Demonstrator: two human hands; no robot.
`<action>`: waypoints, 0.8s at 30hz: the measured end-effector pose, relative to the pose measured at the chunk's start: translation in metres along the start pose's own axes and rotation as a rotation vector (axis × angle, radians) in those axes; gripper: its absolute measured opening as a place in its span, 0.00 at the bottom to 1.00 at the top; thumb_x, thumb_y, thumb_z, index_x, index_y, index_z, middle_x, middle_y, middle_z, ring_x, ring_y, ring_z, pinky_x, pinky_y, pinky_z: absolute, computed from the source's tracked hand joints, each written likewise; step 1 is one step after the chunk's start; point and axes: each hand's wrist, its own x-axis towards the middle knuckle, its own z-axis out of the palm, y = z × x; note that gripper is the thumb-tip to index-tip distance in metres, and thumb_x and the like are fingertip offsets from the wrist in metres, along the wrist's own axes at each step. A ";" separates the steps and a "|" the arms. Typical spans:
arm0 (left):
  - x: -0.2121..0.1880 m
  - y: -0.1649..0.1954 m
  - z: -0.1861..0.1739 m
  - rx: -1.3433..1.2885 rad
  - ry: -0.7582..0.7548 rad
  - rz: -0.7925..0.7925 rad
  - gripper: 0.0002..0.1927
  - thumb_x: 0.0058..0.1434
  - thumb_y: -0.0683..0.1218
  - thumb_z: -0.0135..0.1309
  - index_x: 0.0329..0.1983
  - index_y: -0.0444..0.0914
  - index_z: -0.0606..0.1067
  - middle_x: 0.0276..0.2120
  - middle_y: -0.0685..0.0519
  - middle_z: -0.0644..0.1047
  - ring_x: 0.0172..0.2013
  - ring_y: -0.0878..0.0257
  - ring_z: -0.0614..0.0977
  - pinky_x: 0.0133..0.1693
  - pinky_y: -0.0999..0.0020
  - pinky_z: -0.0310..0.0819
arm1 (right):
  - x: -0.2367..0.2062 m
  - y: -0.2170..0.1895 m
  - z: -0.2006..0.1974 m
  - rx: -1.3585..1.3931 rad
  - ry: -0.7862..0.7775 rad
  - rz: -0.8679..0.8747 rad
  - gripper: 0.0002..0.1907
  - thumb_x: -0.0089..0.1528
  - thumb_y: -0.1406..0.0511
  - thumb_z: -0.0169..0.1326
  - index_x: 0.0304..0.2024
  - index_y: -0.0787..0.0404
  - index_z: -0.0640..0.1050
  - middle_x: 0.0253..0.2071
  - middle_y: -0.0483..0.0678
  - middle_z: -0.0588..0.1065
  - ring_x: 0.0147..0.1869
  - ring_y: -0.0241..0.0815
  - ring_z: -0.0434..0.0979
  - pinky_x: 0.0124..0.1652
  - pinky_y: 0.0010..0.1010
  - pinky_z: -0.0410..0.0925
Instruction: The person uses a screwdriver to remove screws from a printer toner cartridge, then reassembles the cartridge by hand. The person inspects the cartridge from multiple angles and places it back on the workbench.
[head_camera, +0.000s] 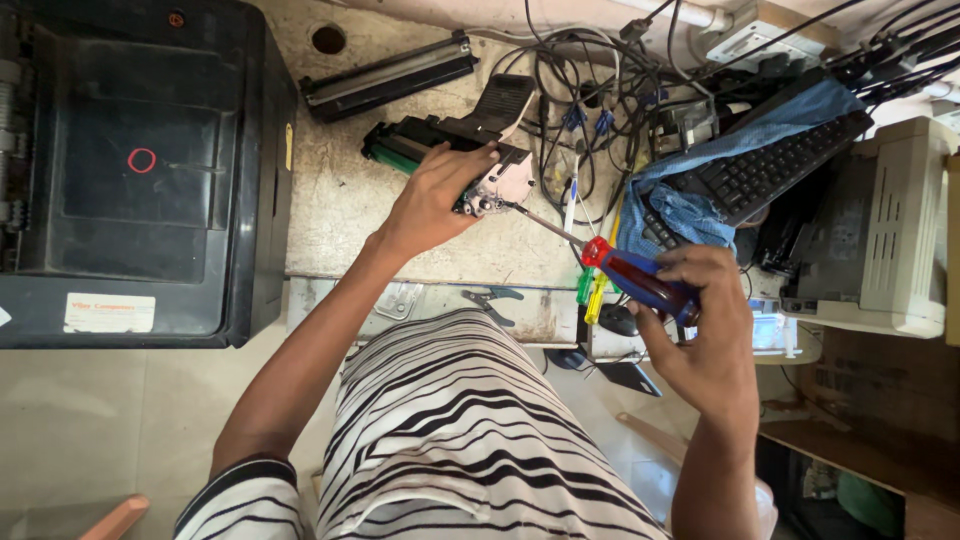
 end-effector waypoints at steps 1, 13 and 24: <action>0.001 0.000 0.000 0.000 -0.003 0.003 0.37 0.48 0.44 0.70 0.63 0.36 0.72 0.63 0.47 0.75 0.62 0.49 0.77 0.66 0.44 0.64 | -0.001 0.000 0.000 -0.032 0.010 -0.012 0.20 0.58 0.70 0.66 0.49 0.66 0.71 0.51 0.57 0.74 0.52 0.49 0.79 0.45 0.33 0.75; 0.003 0.001 0.003 -0.017 0.022 0.014 0.34 0.51 0.46 0.71 0.62 0.37 0.74 0.61 0.47 0.77 0.61 0.50 0.78 0.65 0.43 0.66 | 0.001 -0.002 0.005 -0.143 0.028 -0.011 0.24 0.57 0.67 0.68 0.49 0.65 0.70 0.51 0.58 0.75 0.50 0.50 0.78 0.45 0.34 0.73; 0.002 0.001 0.002 -0.004 -0.015 0.006 0.36 0.49 0.45 0.71 0.63 0.36 0.73 0.62 0.47 0.76 0.61 0.48 0.77 0.65 0.42 0.64 | 0.002 0.004 0.012 -0.214 0.073 0.165 0.20 0.60 0.63 0.68 0.47 0.63 0.72 0.41 0.52 0.79 0.38 0.43 0.82 0.36 0.34 0.73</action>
